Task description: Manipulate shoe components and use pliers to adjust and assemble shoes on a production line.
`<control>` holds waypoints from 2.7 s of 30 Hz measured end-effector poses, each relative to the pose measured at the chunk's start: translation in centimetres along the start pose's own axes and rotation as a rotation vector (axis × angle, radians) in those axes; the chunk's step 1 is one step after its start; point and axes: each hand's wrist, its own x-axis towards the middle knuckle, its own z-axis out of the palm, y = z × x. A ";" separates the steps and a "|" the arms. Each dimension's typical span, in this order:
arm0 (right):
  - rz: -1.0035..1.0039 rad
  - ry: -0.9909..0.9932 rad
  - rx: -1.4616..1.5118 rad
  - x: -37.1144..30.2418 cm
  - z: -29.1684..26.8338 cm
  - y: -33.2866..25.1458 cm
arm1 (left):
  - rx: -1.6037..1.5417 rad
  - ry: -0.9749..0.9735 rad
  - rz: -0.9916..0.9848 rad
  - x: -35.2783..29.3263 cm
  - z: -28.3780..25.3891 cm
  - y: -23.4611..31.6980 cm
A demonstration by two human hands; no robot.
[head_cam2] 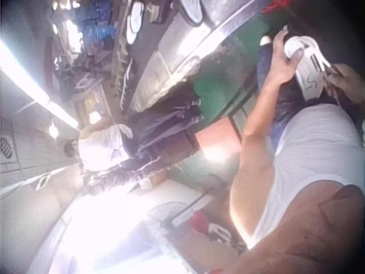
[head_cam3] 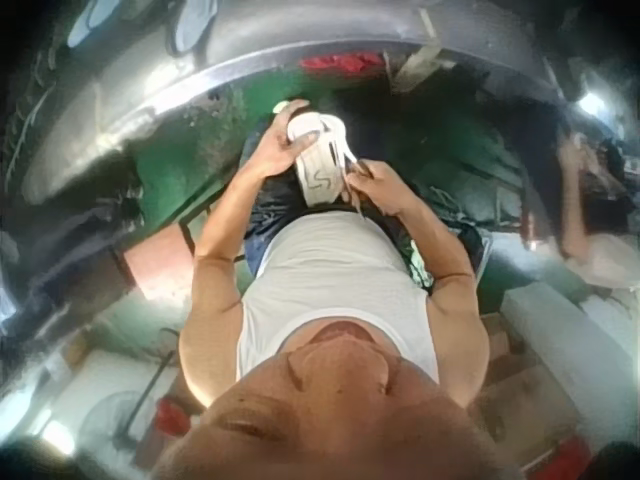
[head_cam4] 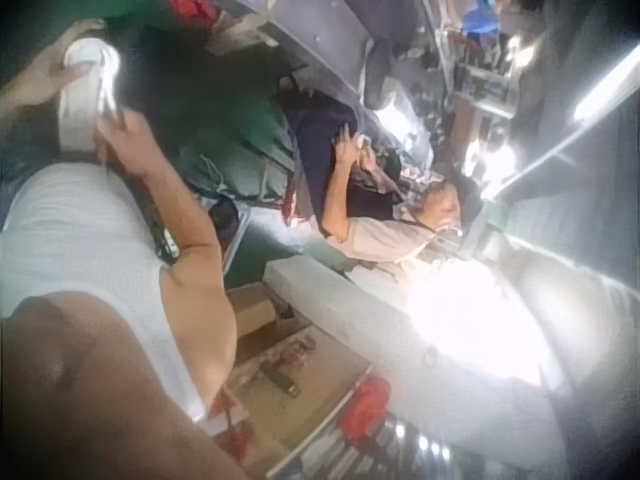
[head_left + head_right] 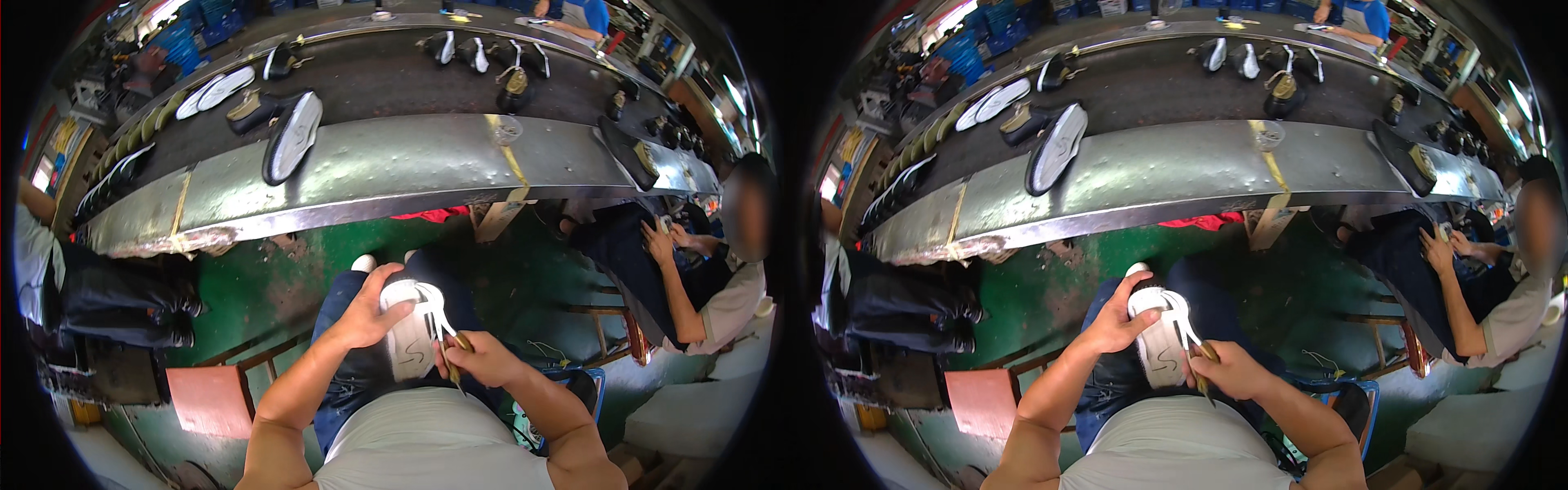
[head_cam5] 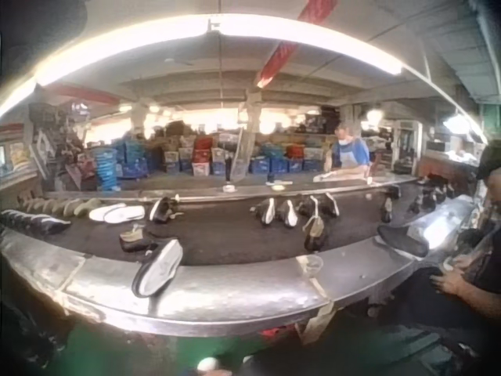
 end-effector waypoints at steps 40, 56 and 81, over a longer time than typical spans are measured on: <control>-0.137 0.332 -0.726 -0.6 -0.6 -0.7 | 0.080 -0.187 -0.078 2.9 1.1 -0.3; 0.100 0.136 -0.284 1.5 -2.2 -3.4 | 0.193 -0.037 -0.118 3.1 0.7 -0.8; -0.457 0.557 -1.211 4.5 -2.7 3.1 | -0.265 -0.169 -0.231 3.8 -1.2 -1.8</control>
